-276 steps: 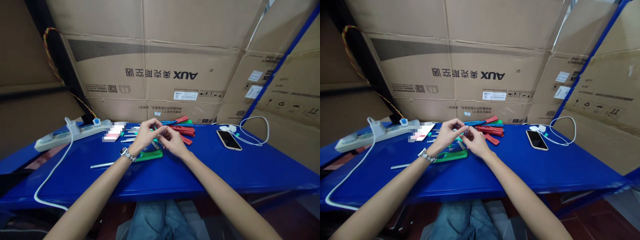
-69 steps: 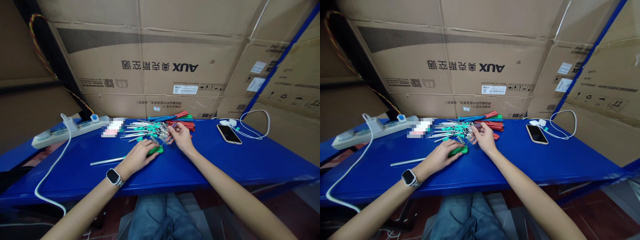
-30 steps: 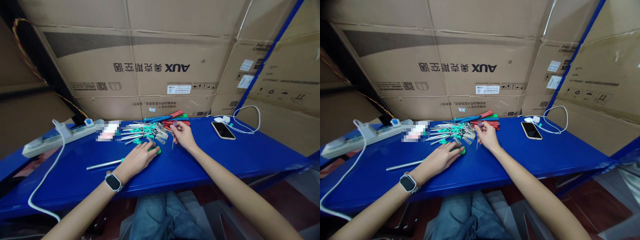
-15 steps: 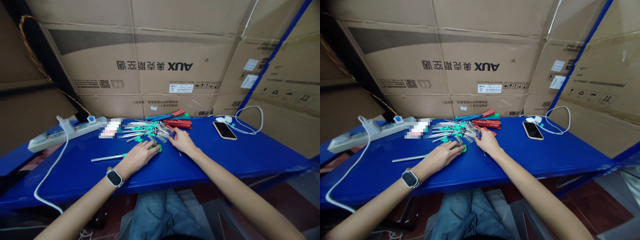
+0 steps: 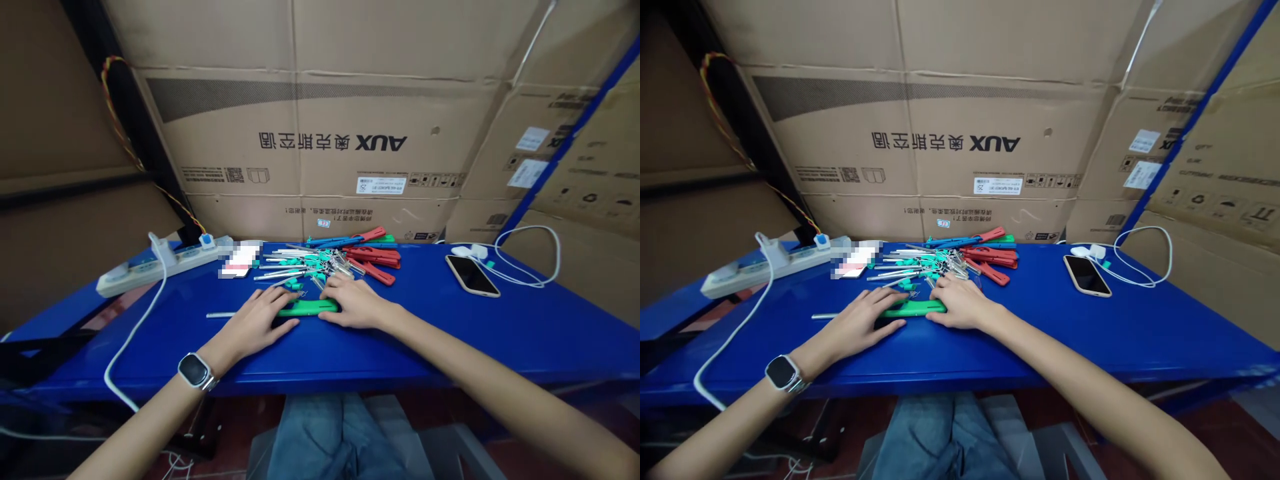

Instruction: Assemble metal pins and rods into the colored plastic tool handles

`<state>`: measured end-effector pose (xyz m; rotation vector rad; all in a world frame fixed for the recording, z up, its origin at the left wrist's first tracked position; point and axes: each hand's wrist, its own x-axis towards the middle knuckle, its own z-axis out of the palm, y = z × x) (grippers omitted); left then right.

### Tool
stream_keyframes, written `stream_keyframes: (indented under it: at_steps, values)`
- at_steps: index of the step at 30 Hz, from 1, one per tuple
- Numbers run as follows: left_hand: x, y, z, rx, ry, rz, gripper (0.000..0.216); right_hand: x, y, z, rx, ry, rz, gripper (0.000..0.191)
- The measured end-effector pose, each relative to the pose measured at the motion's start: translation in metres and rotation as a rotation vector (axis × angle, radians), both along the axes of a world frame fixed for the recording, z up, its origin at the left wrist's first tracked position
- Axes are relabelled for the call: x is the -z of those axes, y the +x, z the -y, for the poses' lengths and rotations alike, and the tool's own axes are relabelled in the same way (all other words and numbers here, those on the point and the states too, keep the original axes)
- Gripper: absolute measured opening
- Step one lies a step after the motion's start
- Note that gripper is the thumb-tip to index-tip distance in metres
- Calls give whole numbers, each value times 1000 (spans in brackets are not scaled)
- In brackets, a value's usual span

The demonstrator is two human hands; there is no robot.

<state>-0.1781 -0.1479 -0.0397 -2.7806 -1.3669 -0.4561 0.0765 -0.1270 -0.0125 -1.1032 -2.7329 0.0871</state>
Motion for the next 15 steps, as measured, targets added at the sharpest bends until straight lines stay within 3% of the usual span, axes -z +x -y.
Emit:
stream_keyframes:
  at_steps: [8,12,15]
  values:
    - [-16,-9,-25,116,-88,151,40,-10,11,-23,-20,-6,-216,32]
    - [-33,-24,-53,121,-24,233,40,-21,13,-80,94,18,-326,24]
    - [-44,-37,-75,65,37,246,41,-26,-4,-135,108,70,-156,32]
